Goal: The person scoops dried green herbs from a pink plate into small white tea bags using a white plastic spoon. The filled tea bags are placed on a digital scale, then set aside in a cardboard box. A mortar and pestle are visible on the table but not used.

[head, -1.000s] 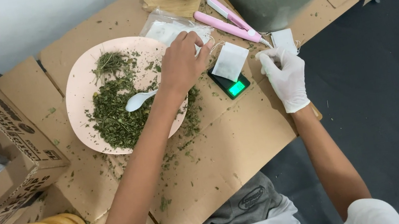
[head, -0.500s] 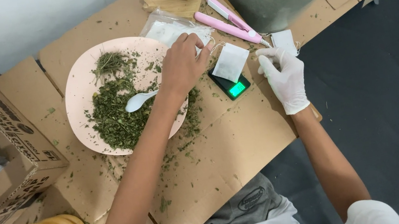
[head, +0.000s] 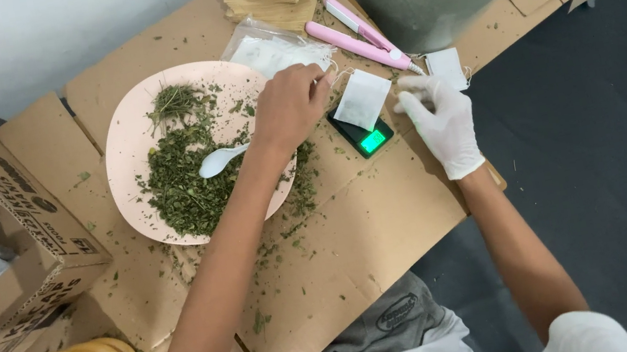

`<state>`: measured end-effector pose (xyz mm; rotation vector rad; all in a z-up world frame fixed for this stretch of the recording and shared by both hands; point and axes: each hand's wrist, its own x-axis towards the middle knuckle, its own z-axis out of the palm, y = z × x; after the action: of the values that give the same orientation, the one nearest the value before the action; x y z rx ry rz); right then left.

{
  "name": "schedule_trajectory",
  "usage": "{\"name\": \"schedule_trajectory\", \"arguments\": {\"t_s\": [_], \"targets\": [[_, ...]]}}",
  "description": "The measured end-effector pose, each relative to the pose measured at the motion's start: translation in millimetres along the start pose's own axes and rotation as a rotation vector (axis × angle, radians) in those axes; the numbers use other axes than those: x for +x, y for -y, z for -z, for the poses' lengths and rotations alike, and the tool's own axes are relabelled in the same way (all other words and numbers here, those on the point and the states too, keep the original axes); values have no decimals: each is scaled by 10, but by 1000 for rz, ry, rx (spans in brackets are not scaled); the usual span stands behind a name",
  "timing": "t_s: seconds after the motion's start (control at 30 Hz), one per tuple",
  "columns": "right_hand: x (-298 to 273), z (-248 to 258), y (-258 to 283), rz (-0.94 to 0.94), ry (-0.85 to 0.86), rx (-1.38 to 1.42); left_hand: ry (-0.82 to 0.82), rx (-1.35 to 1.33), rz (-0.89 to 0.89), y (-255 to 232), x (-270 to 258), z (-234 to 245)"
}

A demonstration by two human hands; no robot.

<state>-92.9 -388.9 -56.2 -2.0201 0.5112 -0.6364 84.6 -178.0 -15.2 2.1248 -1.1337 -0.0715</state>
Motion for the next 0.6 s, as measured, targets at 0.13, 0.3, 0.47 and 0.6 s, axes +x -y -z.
{"name": "schedule_trajectory", "arguments": {"t_s": [0.13, 0.3, 0.47, 0.6], "targets": [[159, -60, -50, 75, 73, -9, -5, 1, -25, -26, -40, 21], [386, -210, -148, 61, 150, 146, -39, -30, -37, -134, -158, 139], [394, -267, 599, 162, 257, 298, -148, -182, -51, -369, -409, 580], [286, -289, 1260, 309, 351, 314, -281, -432, -20, -236, -473, 555]]}}
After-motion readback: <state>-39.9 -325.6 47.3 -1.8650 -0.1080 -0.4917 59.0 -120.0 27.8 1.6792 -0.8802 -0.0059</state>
